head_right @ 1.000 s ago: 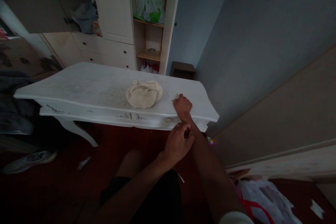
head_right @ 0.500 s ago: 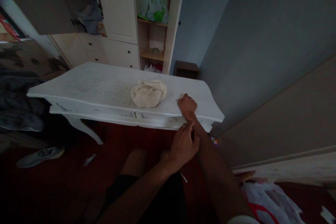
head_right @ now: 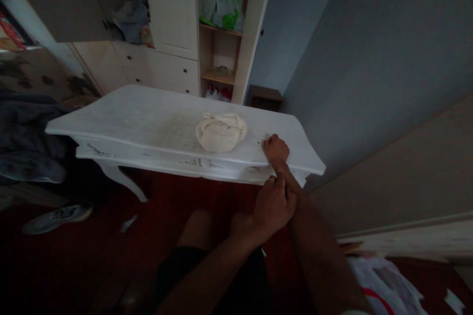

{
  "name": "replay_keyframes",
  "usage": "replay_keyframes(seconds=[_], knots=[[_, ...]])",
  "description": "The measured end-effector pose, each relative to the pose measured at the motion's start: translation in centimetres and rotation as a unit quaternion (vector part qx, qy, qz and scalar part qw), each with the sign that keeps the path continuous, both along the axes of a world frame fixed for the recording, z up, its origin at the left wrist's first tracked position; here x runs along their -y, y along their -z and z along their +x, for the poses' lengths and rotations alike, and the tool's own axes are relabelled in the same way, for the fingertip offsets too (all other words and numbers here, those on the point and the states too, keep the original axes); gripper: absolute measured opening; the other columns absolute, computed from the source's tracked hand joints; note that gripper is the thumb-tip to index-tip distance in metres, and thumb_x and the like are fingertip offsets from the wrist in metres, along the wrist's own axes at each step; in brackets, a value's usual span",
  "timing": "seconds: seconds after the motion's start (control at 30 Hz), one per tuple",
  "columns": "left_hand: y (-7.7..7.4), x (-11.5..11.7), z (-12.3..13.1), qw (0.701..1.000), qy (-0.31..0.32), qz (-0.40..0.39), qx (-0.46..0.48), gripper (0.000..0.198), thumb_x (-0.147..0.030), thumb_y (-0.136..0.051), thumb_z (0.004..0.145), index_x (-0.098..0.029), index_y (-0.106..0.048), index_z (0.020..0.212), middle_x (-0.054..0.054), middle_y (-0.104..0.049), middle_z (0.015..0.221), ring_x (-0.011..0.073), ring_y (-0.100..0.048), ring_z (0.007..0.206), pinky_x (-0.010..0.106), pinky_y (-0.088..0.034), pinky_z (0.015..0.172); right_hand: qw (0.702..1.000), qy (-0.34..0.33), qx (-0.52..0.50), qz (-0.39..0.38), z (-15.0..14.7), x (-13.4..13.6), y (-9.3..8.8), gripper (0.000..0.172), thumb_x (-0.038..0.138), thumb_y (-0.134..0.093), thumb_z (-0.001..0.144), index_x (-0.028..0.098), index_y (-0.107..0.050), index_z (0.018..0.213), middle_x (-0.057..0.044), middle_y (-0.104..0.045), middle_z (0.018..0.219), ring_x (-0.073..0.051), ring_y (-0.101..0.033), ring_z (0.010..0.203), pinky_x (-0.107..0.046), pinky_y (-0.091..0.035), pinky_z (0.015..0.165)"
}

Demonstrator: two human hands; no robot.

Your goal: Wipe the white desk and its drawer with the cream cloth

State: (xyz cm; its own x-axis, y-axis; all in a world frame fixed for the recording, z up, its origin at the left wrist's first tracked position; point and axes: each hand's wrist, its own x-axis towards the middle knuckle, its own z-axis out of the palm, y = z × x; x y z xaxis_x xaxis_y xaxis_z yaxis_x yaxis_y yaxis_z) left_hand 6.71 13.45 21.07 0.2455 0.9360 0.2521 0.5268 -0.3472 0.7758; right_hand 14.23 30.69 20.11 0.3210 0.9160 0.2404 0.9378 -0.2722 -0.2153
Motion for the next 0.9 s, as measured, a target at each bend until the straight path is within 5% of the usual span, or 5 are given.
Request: replay_keyframes(seconds=[0.3,0.57,0.73,0.9], knots=[[-0.7,-1.0,-2.3,0.987,0.082,0.117,-0.072,0.039,-0.024,-0.046,0.091,-0.009,-0.059,0.124,0.014,-0.067,0.103,0.0266,-0.062,0.094,0.039,-0.052,0.082,0.999,0.005,-0.037,0.02,0.8,0.0,0.2,0.026,0.032,-0.05,0.086,0.02,-0.069,0.098,-0.01,-0.074,0.096,-0.026,-0.067,0.092,-0.03,-0.044,0.073],[-0.9,-0.7,-3.1,0.968,0.194,0.158,0.002,0.027,-0.024,-0.052,0.089,-0.013,-0.071,0.104,0.01,-0.071,0.095,0.0233,-0.066,0.087,0.036,-0.053,0.082,1.0,0.014,-0.022,0.014,0.6,-0.1,0.2,0.027,0.033,-0.05,0.086,0.02,-0.068,0.101,-0.011,-0.073,0.097,-0.024,-0.067,0.09,-0.03,-0.044,0.072],[1.0,-0.8,-4.3,0.951,0.27,0.094,0.117,0.027,-0.022,-0.055,0.089,-0.019,-0.072,0.109,0.005,-0.074,0.1,0.0167,-0.067,0.094,0.027,-0.051,0.087,1.0,0.021,-0.023,0.006,0.6,-0.2,0.3,0.025,0.033,-0.05,0.087,0.02,-0.068,0.1,-0.01,-0.073,0.096,-0.024,-0.066,0.089,-0.029,-0.044,0.072],[2.6,-0.4,-7.1,0.979,0.165,-0.025,0.115,0.026,-0.03,-0.052,0.093,-0.026,-0.072,0.11,0.004,-0.073,0.109,0.0187,-0.067,0.1,0.031,-0.051,0.093,0.999,0.014,-0.032,0.011,0.6,-0.1,0.3,0.025,0.033,-0.05,0.087,0.021,-0.067,0.1,-0.009,-0.073,0.096,-0.023,-0.066,0.089,-0.028,-0.043,0.071]])
